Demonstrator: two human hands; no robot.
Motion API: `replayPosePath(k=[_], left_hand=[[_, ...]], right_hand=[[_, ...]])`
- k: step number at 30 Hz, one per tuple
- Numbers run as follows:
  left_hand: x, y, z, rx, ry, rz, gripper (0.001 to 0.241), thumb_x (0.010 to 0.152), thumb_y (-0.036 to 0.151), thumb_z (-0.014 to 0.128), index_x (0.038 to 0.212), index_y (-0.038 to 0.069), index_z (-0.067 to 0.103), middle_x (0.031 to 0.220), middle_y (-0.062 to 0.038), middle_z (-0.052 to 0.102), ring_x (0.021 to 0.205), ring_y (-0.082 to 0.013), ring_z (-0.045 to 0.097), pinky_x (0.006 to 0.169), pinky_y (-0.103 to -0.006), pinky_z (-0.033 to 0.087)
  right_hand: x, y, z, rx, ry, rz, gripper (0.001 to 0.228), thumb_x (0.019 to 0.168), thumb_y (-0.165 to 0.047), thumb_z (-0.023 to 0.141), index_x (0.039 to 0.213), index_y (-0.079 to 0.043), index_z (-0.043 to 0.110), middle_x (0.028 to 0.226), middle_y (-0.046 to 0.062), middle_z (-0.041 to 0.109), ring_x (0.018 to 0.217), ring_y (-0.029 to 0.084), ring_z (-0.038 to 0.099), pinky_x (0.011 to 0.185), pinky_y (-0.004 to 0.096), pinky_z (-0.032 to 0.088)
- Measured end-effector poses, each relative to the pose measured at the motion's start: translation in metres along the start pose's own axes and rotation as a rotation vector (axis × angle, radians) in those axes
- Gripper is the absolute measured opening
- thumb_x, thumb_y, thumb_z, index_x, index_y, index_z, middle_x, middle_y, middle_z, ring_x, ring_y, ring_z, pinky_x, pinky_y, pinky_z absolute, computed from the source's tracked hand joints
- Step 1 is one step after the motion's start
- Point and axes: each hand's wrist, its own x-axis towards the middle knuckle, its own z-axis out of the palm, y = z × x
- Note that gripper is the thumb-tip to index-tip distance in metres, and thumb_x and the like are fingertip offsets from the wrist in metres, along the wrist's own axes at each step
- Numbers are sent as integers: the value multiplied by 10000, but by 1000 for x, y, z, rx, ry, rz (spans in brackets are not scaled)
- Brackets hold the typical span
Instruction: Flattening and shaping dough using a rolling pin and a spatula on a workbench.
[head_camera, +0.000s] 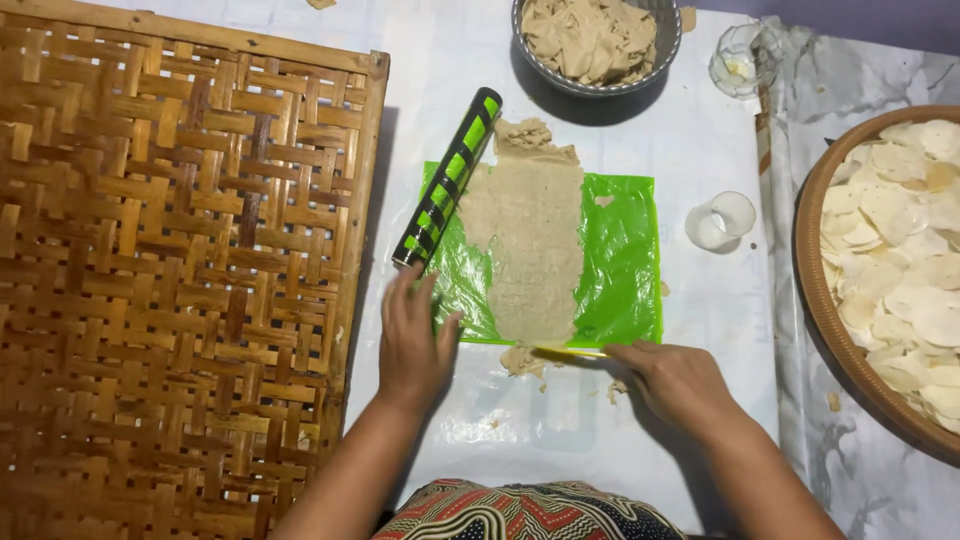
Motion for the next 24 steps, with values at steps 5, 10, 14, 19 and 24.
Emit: replayPosePath(k=[5,10,14,19,24], left_hand=[[-50,5,21,-84,-212,152,436,921,240,693,1296,69,551,1255,-118,614,1122,-283,607,941,-401,522],[-62,11,47,-131,-244,253,462,909,261,717,1299,58,574,1256,-110,612,1124,-272,605,907,-386,517],[-56,15,55,-96,-258,289,432,908,219,707,1296,81,580,1211,-91,588,1072,-263,591,860,-378,513],[-54,19,46,-64,-167,382,230,842,79,693,1069,73,660,1106,-70,623,981,-256,623,805,-368,522],[-26,24,22,-45,-50,323,229,935,140,680,1151,66,667,1122,-86,701,1000,-225,676,885,-341,580]], right_hand=[[-21,0,-24,186,-285,389,311,934,-398,552,1181,-348,734,807,-46,807,776,223,728,734,343,546],[-20,-21,-19,404,-473,540,314,980,-304,533,1188,-231,757,672,0,796,647,167,703,696,283,544],[-20,-37,-18,493,-378,436,242,961,-308,558,1067,-201,748,698,-14,790,659,177,697,685,298,531],[-28,-13,-14,531,-237,501,191,974,-263,561,943,-177,728,737,-5,758,629,161,657,644,309,490],[-9,-7,-27,649,-18,477,488,948,-71,537,1410,-220,588,879,-17,818,751,175,731,730,329,540]])
